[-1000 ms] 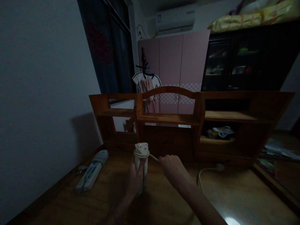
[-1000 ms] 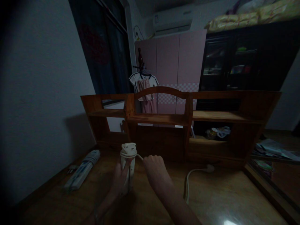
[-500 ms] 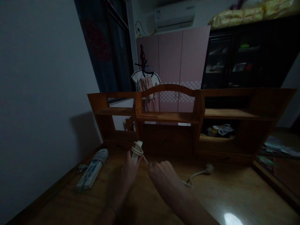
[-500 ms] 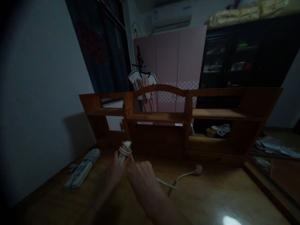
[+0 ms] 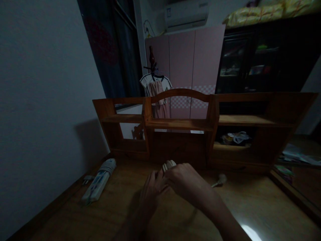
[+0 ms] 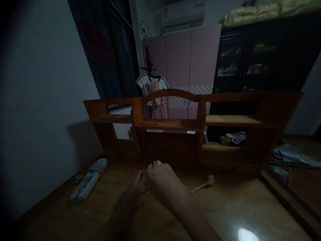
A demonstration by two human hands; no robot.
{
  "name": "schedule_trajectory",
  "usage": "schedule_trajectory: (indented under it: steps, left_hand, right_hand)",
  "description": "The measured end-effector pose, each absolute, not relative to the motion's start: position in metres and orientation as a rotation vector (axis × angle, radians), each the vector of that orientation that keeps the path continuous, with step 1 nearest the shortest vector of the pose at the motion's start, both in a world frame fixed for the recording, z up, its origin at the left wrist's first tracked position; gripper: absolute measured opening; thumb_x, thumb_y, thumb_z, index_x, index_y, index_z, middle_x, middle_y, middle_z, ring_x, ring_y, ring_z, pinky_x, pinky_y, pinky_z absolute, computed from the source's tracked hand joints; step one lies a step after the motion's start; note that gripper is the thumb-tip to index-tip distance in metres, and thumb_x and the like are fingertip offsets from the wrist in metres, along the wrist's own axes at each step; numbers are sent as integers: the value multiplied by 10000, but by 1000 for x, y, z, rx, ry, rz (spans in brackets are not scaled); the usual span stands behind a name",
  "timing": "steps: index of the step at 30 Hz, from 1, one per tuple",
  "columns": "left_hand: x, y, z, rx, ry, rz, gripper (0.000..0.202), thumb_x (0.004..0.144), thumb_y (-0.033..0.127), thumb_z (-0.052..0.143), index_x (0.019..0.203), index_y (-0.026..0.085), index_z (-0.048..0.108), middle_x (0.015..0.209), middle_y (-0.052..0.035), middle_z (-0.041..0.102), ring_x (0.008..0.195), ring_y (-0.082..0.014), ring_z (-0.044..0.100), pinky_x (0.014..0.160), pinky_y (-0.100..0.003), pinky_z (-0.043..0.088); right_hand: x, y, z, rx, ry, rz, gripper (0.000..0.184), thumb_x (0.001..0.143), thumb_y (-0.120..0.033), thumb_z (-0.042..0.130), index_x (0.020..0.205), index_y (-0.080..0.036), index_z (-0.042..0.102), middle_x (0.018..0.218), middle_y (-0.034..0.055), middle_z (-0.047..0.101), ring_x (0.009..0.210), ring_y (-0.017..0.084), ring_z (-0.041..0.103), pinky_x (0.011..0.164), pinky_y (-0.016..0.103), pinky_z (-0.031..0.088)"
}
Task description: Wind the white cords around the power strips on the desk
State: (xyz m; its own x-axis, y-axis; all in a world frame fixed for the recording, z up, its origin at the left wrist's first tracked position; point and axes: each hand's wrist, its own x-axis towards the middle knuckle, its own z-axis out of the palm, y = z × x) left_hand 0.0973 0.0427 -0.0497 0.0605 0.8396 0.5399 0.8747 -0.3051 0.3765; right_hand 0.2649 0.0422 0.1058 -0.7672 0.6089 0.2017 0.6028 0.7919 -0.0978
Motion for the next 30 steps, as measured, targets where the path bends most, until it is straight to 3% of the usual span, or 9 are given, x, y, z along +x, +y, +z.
schedule_trajectory:
  steps: [4, 8, 13, 17, 21, 26, 30]
  left_hand:
    - [115, 33, -42, -2364, -1804, -959, 291, 834, 243, 570, 1117, 236, 507, 1022, -53, 544, 897, -189, 543, 750, -291, 446]
    - [120, 33, -46, -2506, -1672, -854, 277, 778, 183, 626, 1027, 215, 508, 964, -36, 561, 873, -197, 535, 729, -305, 457]
    - [116, 29, -48, -2566, -1326, -729, 334, 863, 107, 498, 1187, 187, 484, 1060, -83, 576, 948, -214, 546, 799, -335, 484]
    - [109, 26, -44, -2465, -1043, -829, 315, 907, 96, 396, 1204, 123, 495, 1060, -124, 589, 996, -227, 553, 839, -350, 486]
    - [97, 24, -41, -2301, -1107, -906, 438, 884, 47, 348, 1316, 94, 405, 1195, -154, 555, 1159, -231, 492, 975, -392, 427]
    - [90, 19, -37, -2264, -1115, -954, 433, 865, 47, 419, 1284, 154, 428, 1167, -122, 561, 1150, -218, 500, 971, -392, 431]
    - [90, 16, -36, -2311, -1156, -973, 545, 861, 47, 453, 1378, 182, 345, 1209, -130, 528, 1174, -228, 482, 979, -410, 424]
  right_hand:
    - [298, 63, 112, -995, -2519, 310, 67, 807, -237, 651, 771, -191, 683, 717, 8, 663, 668, 125, 601, 569, 203, 335]
    - [316, 76, 110, -925, -2442, 609, 142, 764, -312, 698, 723, -179, 670, 672, -11, 639, 646, 117, 596, 535, 190, 335]
    - [316, 90, 96, -823, -2411, 877, 294, 706, -432, 738, 730, -154, 647, 692, 0, 651, 668, 142, 608, 527, 191, 361]
    - [316, 104, 88, -729, -2399, 1126, 336, 699, -456, 736, 750, -133, 658, 691, 9, 662, 673, 152, 618, 540, 193, 394]
    - [315, 114, 86, -627, -2372, 1281, 343, 761, -451, 682, 850, -123, 729, 819, 51, 708, 796, 184, 641, 703, 243, 464]
    - [308, 119, 77, -629, -2390, 1353, 408, 791, -487, 638, 977, -138, 738, 943, 70, 716, 904, 216, 636, 791, 288, 473]
    - [304, 123, 69, -609, -2419, 1391, 431, 804, -502, 620, 998, -134, 733, 949, 68, 712, 905, 213, 627, 796, 289, 465]
